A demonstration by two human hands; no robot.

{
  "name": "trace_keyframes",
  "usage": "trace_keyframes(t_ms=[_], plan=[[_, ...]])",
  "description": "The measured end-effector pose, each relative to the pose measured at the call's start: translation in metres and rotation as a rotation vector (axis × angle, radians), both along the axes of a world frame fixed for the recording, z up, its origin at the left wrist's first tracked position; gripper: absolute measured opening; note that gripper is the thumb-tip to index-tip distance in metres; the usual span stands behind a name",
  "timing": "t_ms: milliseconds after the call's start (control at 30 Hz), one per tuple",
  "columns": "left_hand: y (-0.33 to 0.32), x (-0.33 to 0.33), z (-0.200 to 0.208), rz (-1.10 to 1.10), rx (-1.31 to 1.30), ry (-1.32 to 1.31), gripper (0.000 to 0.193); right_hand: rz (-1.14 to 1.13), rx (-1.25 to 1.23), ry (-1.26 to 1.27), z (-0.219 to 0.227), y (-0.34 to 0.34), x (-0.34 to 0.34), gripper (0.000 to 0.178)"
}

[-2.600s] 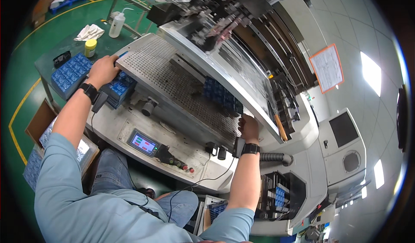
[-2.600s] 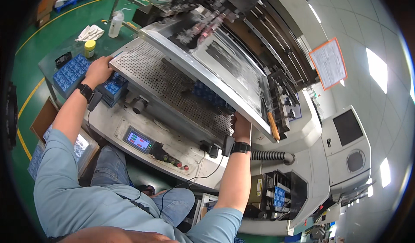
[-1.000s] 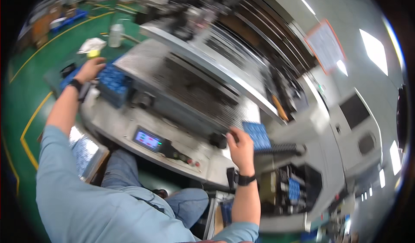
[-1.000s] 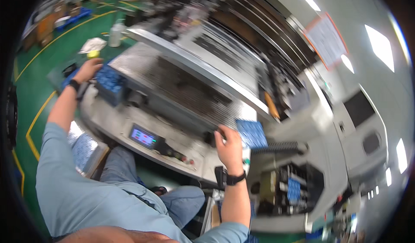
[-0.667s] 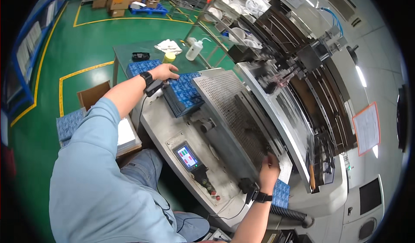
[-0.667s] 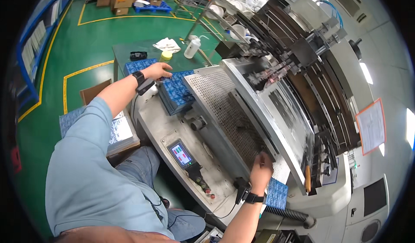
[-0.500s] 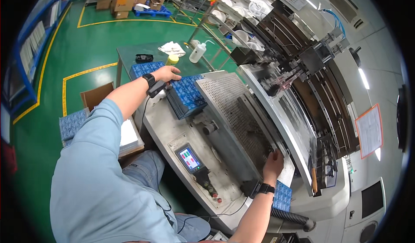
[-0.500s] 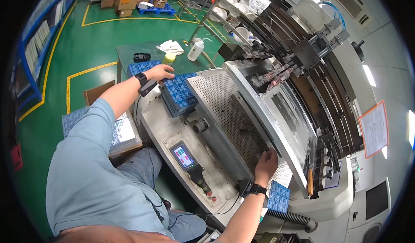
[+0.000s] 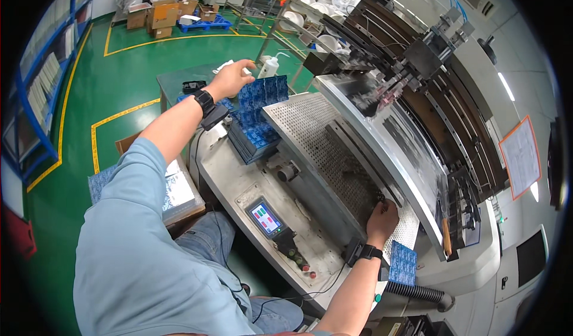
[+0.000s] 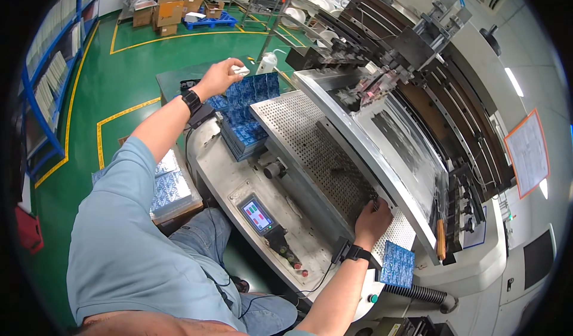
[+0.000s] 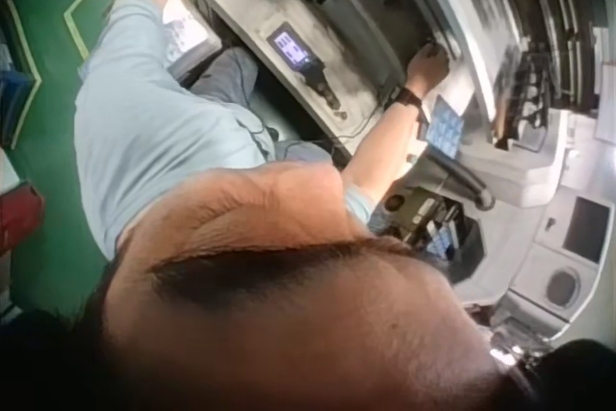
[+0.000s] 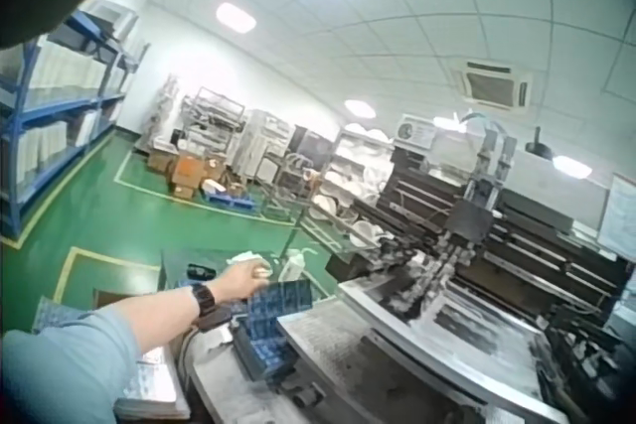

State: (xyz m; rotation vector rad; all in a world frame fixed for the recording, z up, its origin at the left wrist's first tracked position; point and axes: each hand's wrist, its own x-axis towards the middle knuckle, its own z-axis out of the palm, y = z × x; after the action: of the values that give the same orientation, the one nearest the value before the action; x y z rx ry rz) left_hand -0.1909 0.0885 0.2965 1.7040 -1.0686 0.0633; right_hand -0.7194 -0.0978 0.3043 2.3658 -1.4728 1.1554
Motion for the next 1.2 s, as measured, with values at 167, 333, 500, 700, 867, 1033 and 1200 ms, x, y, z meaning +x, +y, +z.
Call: trace_keyframes(t_ms=[167,333,500,700,867,1033,1200], plan=[[0.014,-0.033,0.023,0.051,-0.054,-0.411,0.037,0.021,-0.045,-0.002,-0.004,-0.001,0.006,0.026],[0.004,-0.075,-0.012,0.024,-0.275,-0.365,0.043,-0.007,-0.092,0.025,-0.005,-0.007,-0.004,0.022],[-0.007,-0.034,-0.093,0.152,-0.07,-0.122,0.046,-0.026,-0.179,0.034,-0.006,-0.008,0.009,0.018],[-0.028,-0.023,-0.041,0.235,-0.465,0.321,0.028,-0.148,-0.07,-0.035,-0.006,-0.004,0.001,0.02],[-0.062,-0.026,-0.015,-0.475,-0.446,1.034,0.019,-0.151,-0.084,-0.047,-0.004,0.001,0.009,0.022],[-0.098,-0.167,0.034,-0.78,-0.152,0.817,0.036,-0.19,-0.127,-0.012,-0.004,-0.003,0.001,0.021],[-0.158,-0.245,0.046,-0.901,0.062,0.828,0.034,-0.141,-0.123,-0.09,-0.005,-0.003,0.001,0.021]])
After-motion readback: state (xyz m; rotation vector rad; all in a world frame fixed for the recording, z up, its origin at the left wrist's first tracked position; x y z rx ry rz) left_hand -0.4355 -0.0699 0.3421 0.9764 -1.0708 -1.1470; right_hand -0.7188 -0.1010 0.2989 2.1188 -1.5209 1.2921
